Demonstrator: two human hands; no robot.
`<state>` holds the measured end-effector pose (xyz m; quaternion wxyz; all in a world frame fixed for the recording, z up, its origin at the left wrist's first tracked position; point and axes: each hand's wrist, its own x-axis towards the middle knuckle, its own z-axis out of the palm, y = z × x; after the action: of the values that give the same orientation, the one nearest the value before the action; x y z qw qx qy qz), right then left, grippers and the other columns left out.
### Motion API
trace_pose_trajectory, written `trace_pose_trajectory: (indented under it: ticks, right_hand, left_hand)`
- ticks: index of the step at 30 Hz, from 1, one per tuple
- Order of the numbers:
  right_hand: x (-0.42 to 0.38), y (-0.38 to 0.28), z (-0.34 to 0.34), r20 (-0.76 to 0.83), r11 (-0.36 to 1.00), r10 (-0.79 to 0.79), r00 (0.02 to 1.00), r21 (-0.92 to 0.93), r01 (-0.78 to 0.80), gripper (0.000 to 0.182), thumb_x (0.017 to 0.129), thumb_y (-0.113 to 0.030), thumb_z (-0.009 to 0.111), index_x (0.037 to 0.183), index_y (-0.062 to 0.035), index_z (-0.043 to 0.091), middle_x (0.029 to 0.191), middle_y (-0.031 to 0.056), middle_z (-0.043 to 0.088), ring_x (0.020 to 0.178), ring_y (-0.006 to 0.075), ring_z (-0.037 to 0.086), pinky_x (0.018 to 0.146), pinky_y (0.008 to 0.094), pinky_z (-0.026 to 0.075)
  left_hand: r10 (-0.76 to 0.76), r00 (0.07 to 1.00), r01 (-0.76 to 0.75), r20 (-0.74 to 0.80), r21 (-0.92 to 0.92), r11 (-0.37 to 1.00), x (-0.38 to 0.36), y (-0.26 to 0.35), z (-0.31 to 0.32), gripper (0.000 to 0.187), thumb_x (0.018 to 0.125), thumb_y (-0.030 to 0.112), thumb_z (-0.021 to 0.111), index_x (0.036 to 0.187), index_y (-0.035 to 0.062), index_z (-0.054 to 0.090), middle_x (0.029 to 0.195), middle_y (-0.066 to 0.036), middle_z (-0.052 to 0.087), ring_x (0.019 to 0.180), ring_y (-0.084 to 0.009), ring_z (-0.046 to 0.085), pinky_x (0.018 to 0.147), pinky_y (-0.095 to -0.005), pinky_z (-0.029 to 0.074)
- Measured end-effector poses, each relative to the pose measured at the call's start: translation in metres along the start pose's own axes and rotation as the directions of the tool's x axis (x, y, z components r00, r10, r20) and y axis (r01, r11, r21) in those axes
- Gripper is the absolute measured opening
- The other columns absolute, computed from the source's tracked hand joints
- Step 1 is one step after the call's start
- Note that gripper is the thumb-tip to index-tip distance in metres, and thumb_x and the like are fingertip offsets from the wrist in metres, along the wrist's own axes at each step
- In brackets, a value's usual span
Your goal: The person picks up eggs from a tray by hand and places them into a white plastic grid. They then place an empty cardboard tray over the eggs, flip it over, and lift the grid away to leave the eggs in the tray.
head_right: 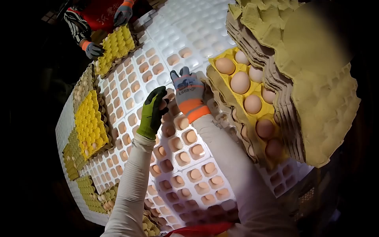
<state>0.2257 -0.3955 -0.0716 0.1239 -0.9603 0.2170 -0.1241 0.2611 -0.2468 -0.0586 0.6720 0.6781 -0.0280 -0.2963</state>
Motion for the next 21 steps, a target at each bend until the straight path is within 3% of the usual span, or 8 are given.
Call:
trace_pose_trajectory:
  ticks: [3, 5, 7, 10, 12, 14, 17, 21]
  right_hand:
    - [0.021, 0.007, 0.007, -0.026, 0.973, -0.039, 0.999, -0.228, 0.032, 0.025, 0.082, -0.022, 0.066, 0.107, -0.0205, 0.065, 0.109, 0.0064, 0.058, 0.103, 0.0252, 0.057, 0.085, 0.0420, 0.043]
    - [0.020, 0.017, 0.025, 0.012, 0.981, 0.009, 1.000, -0.196, -0.007, 0.029, 0.084, -0.019, 0.064, 0.112, -0.0180, 0.064, 0.112, 0.0099, 0.059, 0.107, 0.0297, 0.057, 0.088, 0.0433, 0.045]
    - [0.008, 0.018, 0.018, -0.135, 0.984, 0.112, 0.985, 0.156, -0.090, 0.034, 0.085, -0.016, 0.063, 0.118, -0.0140, 0.062, 0.114, 0.0127, 0.059, 0.108, 0.0324, 0.057, 0.091, 0.0439, 0.046]
    - [-0.030, 0.026, -0.009, -0.175, 0.628, 0.202, 0.964, 0.778, 0.010, 0.034, 0.091, -0.007, 0.057, 0.125, -0.0056, 0.060, 0.117, 0.0116, 0.063, 0.105, 0.0249, 0.061, 0.092, 0.0364, 0.048]
    - [-0.057, 0.028, -0.040, -0.171, 0.404, 0.172, 0.970, 0.910, 0.089, 0.031, 0.096, -0.001, 0.054, 0.126, -0.0008, 0.061, 0.115, 0.0058, 0.066, 0.103, 0.0131, 0.061, 0.091, 0.0278, 0.048]
    - [-0.089, 0.017, -0.061, -0.010, 0.216, 0.154, 0.988, 0.976, -0.024, 0.031, 0.098, -0.007, 0.056, 0.128, 0.0021, 0.060, 0.122, 0.0088, 0.065, 0.107, 0.0135, 0.061, 0.096, 0.0274, 0.048]
    - [-0.137, 0.018, -0.056, 0.038, 0.496, -0.036, 0.999, 0.868, -0.015, 0.038, 0.103, -0.018, 0.053, 0.135, 0.0032, 0.055, 0.129, 0.0157, 0.063, 0.113, 0.0206, 0.064, 0.096, 0.0326, 0.051]
    - [-0.214, -0.056, -0.055, 0.127, 0.511, -0.103, 0.987, 0.858, -0.057, 0.027, 0.099, -0.012, 0.057, 0.121, 0.0015, 0.063, 0.127, 0.0119, 0.064, 0.107, 0.0183, 0.065, 0.094, 0.0296, 0.050]
  left_hand:
    - [0.138, 0.970, -0.075, 0.200, -0.292, 0.953, -0.004, -0.035, -0.001, 0.031, 0.101, 0.014, 0.053, 0.130, 0.0041, 0.056, 0.121, -0.006, 0.059, 0.106, -0.0167, 0.061, 0.088, -0.0311, 0.055]
    - [0.142, 0.986, -0.132, 0.087, -0.112, 0.985, -0.016, -0.027, 0.024, 0.035, 0.095, 0.008, 0.057, 0.129, 0.0010, 0.053, 0.123, -0.008, 0.059, 0.108, -0.0195, 0.061, 0.095, -0.0331, 0.052]
    - [0.614, 0.787, -0.594, 0.052, 0.332, 0.733, -0.003, -0.040, 0.044, 0.038, 0.091, 0.005, 0.057, 0.128, 0.0009, 0.054, 0.123, -0.011, 0.059, 0.108, -0.0225, 0.062, 0.095, -0.0341, 0.051]
    - [0.673, 0.723, -0.644, 0.158, 0.508, 0.572, -0.004, -0.044, 0.075, 0.034, 0.078, 0.006, 0.061, 0.113, 0.0042, 0.060, 0.114, -0.018, 0.059, 0.107, -0.0407, 0.057, 0.088, -0.0442, 0.047]
    - [0.659, 0.657, -0.526, 0.366, 0.849, 0.053, 0.001, -0.061, 0.087, 0.034, 0.080, 0.014, 0.064, 0.113, 0.0091, 0.064, 0.118, -0.015, 0.062, 0.118, -0.0372, 0.056, 0.109, -0.0528, 0.035]
    - [0.673, 0.676, -0.546, 0.299, 0.817, 0.187, -0.021, -0.072, 0.077, 0.045, 0.080, 0.013, 0.065, 0.124, 0.0058, 0.060, 0.134, -0.018, 0.054, 0.124, -0.0397, 0.050, 0.110, -0.0531, 0.034]
    - [0.687, 0.724, -0.605, 0.056, 0.529, 0.595, -0.075, -0.054, 0.043, 0.041, 0.080, 0.010, 0.064, 0.121, 0.0064, 0.060, 0.128, -0.018, 0.056, 0.120, -0.0373, 0.052, 0.102, -0.0475, 0.041]
    - [0.712, 0.688, -0.539, -0.140, 0.558, 0.631, -0.225, -0.041, -0.052, 0.034, 0.083, 0.004, 0.061, 0.117, 0.0043, 0.063, 0.117, -0.014, 0.062, 0.104, -0.0361, 0.060, 0.089, -0.0426, 0.049]
